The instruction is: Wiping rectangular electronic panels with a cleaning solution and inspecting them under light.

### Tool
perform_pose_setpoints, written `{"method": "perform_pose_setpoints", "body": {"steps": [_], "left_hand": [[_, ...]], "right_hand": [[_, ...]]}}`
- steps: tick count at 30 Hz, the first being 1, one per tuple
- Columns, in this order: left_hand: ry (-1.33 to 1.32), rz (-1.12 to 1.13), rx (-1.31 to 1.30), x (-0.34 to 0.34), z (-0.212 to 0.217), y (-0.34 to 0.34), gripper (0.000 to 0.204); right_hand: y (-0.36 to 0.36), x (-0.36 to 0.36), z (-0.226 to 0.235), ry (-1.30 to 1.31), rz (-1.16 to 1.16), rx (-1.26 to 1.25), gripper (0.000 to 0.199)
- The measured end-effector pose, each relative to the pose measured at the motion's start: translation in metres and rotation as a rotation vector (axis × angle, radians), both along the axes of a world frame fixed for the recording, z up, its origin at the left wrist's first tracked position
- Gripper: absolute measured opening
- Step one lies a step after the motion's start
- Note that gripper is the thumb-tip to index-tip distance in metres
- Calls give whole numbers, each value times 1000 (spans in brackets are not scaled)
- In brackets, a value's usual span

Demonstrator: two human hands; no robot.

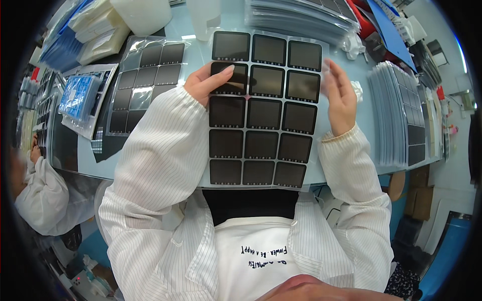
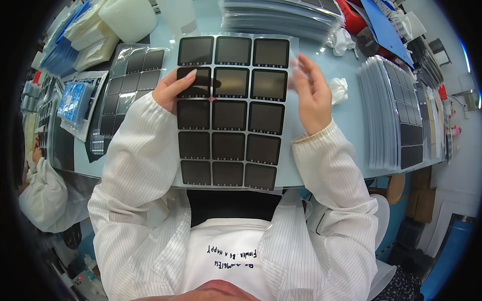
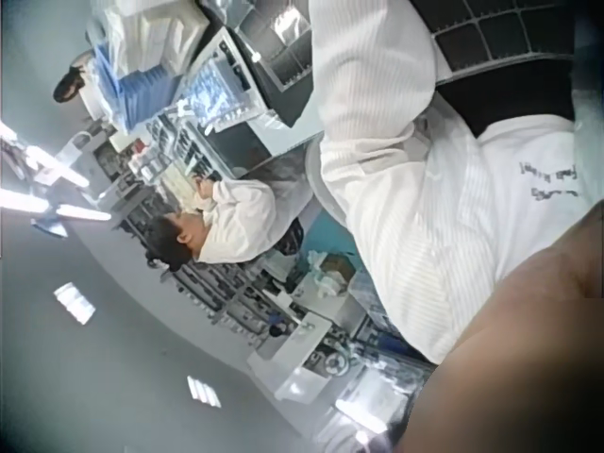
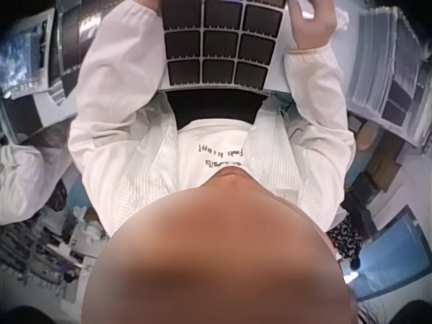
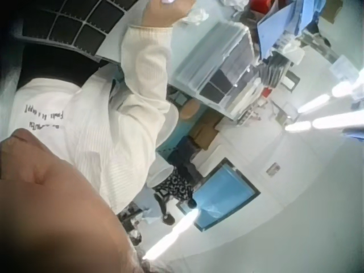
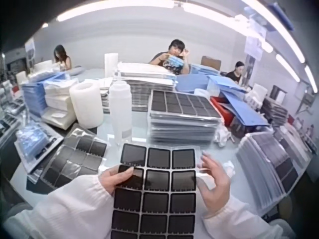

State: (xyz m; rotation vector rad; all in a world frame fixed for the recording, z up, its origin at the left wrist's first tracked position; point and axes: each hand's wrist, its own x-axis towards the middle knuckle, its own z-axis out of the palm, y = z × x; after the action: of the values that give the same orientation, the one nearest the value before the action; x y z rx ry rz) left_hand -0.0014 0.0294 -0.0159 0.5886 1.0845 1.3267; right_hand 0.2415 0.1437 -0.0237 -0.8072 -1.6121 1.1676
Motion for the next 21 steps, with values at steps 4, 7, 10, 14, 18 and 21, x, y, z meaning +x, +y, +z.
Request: {"method": "perform_pose_setpoints", "body": {"steps": [4,7,10,14,18,21], "left_hand": [[119,-5,128,-2,-7,-2,38],[252,-64,254,0,-1,-1,37],[459,74,239,2,8,-5,39],[517,102,172,-1,13,-7,35],[486,203,190,12,12,-4,34],[481,262,189,12,14,-5,32]], "right_hand": [[0,10,11,52,227,-548,28],[4,26,3,-193,370,-319,24],[5,30,8,-180,350,-356,20],[7,39,18,-250,350,-363,17],[4,40,20,-260,307,-355,17],[3,40,21,-273,308,-346,16]]}}
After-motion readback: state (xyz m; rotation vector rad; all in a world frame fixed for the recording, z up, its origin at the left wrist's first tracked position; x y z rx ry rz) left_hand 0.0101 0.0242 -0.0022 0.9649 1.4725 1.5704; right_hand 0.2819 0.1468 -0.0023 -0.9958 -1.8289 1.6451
